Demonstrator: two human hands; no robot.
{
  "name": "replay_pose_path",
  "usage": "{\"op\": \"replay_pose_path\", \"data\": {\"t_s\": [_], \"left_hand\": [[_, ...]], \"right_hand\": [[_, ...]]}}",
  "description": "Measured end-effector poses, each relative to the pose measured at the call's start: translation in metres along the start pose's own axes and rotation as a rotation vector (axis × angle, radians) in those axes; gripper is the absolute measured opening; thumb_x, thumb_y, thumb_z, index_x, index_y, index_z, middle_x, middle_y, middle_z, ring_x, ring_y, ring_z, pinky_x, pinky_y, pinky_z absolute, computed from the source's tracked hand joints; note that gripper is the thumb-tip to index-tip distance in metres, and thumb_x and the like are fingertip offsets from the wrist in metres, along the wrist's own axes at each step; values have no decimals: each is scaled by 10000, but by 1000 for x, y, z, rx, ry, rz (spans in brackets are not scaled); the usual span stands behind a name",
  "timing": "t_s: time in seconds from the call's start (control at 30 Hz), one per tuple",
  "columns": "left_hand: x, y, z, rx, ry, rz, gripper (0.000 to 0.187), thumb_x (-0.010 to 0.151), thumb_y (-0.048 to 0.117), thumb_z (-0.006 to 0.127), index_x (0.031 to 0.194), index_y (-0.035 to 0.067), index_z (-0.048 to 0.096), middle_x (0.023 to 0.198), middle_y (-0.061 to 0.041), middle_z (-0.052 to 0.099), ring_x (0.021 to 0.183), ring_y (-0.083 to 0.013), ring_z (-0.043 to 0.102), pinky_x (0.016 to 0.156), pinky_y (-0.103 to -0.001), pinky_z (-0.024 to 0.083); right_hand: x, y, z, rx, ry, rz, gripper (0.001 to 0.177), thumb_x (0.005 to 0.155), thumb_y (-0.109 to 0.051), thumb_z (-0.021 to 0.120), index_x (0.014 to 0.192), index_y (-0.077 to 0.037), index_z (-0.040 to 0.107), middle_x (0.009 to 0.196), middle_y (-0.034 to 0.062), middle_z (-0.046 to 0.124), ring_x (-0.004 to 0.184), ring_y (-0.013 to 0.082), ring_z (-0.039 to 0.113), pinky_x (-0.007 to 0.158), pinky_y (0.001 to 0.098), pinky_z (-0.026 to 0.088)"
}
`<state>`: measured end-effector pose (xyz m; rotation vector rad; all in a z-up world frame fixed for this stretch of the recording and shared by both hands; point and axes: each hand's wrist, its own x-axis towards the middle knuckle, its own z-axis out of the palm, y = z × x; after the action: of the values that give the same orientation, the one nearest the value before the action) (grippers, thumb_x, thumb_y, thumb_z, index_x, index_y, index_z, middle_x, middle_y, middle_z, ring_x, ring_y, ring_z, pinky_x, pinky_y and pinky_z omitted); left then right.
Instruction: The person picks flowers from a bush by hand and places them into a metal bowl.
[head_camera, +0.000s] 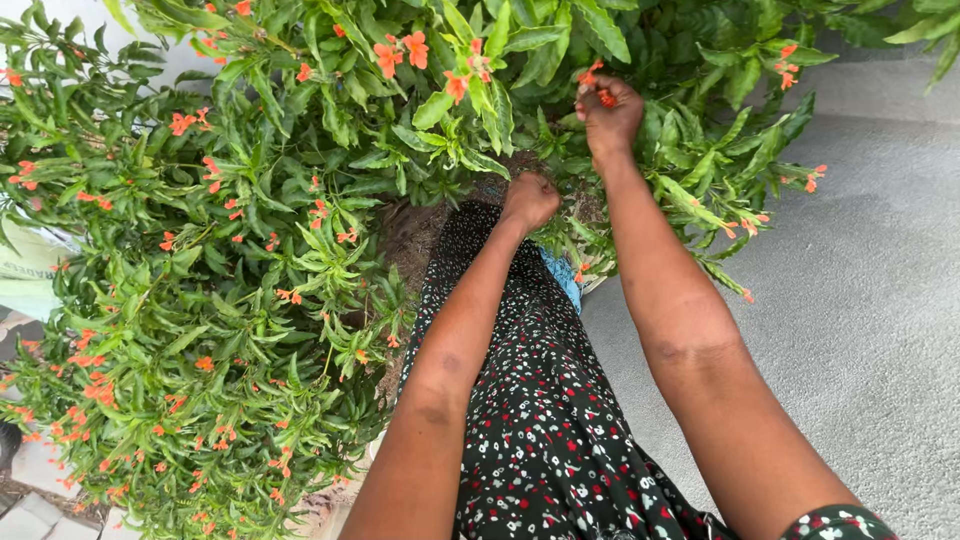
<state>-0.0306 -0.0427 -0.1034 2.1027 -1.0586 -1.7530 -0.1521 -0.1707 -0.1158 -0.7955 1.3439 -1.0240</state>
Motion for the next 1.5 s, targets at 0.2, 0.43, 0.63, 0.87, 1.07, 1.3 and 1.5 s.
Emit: {"op": "replay_pose_path", "data": {"t_s": [0.2,0.43,0.63,0.87,1.07,1.3,1.5], "left_hand": [[6,-9,-8,-29,19,59,189,774,147,669,897,68,790,993,-191,770,952,-312,751,929,-376,560],[26,-13,-3,-92,129,153,189,833,105,609,894,58,781,941,-139,778,909,-269,747,882,-351,566],[47,-9,-7,-286,126,242,113,816,-12,609,874,13,702,895,-120,753,807,-202,711,761,-343,567],[46,36,-14,-400,94,243,131,865,-36,617,920,27,718,833,-84,740,639,-128,677,585,-281,556],[36,91,15,-669,-22,208,110,893,-19,629,938,14,723,798,-71,733,617,-110,665,547,-251,551],[63,44,78,-483,-234,114,159,958,117,676,946,-33,731,766,-90,709,572,-122,611,514,-294,497],[64,-59,48,535,-228,126,469,797,181,685,1199,-57,650,1210,-275,646,1072,-394,663,924,-461,527]], "right_hand": [[15,-1,-7,-15,85,11,74,908,44,732,978,20,732,895,88,742,673,117,661,555,254,549],[10,-22,-17,30,69,114,79,911,36,676,942,-16,728,920,87,768,713,130,711,592,255,596],[-3,-58,-59,169,244,-21,64,912,-25,773,962,-27,733,816,79,720,678,150,686,554,261,599],[-33,21,-181,448,712,336,124,889,-52,645,782,-54,584,694,75,575,534,144,530,427,266,488],[-123,91,-152,620,218,833,55,850,-94,602,796,-84,594,618,62,574,483,184,545,379,260,409],[-201,55,-35,599,107,746,64,898,-36,616,941,-35,663,830,50,686,701,133,629,612,252,541],[-218,21,-39,99,-543,722,150,794,73,574,872,10,684,740,71,686,558,145,567,509,283,471]]}}
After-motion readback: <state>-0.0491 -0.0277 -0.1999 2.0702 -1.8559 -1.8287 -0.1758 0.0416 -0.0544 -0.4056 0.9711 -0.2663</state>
